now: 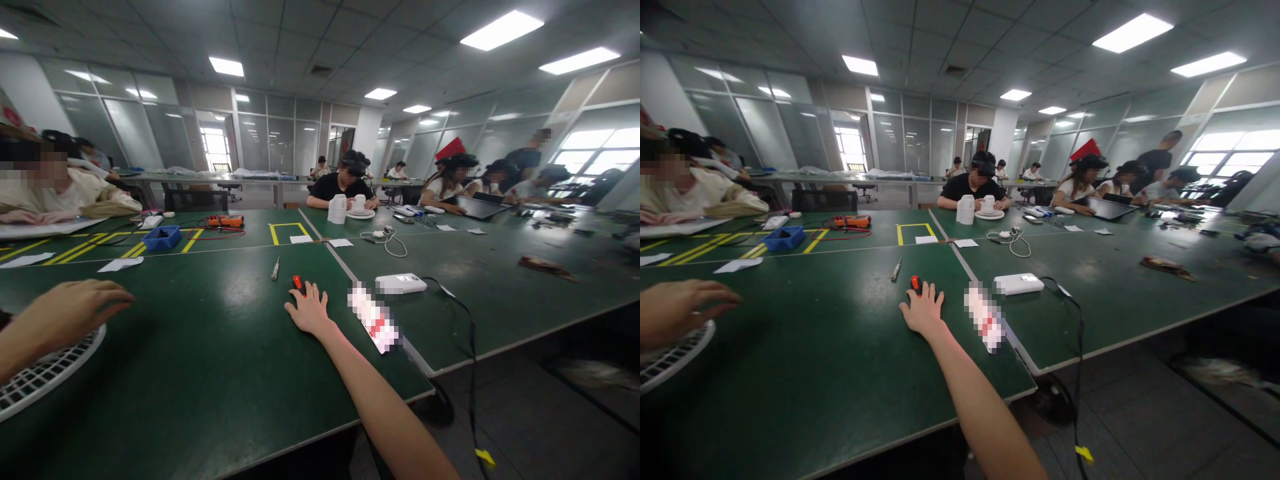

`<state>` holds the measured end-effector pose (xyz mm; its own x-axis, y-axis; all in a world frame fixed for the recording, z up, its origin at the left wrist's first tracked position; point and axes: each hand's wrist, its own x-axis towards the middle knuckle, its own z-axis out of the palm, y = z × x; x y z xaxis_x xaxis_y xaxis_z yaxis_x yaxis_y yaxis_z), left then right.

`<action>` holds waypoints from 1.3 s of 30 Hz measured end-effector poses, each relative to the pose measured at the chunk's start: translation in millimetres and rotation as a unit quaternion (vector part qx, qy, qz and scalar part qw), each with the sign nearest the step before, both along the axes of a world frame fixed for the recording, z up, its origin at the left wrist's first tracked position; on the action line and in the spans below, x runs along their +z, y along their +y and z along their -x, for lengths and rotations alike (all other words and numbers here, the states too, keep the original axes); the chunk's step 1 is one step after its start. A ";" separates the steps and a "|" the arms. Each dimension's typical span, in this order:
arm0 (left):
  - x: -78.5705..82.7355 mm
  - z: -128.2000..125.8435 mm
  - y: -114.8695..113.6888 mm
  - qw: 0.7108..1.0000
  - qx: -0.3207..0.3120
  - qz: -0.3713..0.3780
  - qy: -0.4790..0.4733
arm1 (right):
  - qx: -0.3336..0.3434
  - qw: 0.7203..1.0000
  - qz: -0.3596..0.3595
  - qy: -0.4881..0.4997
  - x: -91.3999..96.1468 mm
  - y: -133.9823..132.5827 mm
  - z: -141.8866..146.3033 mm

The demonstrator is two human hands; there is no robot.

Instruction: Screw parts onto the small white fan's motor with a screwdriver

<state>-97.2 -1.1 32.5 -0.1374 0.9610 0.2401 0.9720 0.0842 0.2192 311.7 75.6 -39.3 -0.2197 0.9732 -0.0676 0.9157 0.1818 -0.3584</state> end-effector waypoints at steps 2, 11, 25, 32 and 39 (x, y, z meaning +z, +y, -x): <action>-22.6 -19.3 18.7 0.992 -0.060 0.056 0.096 | 0.001 1.000 0.004 0.001 1.9 -1.2 -0.3; -102.4 -151.9 40.9 0.947 -0.269 -0.136 0.113 | 0.002 1.000 -0.021 0.000 -8.0 4.0 0.4; -115.4 -228.9 49.7 0.971 -0.228 -0.077 0.008 | 0.002 0.999 -0.045 -0.020 -9.8 5.4 1.6; -125.0 -216.8 48.9 0.962 -0.272 -0.014 0.001 | 0.005 0.999 -0.042 -0.021 -8.2 5.3 1.8; -122.3 -208.9 42.3 0.953 -0.300 0.028 0.010 | 0.005 0.999 -0.046 -0.018 -9.7 5.1 1.3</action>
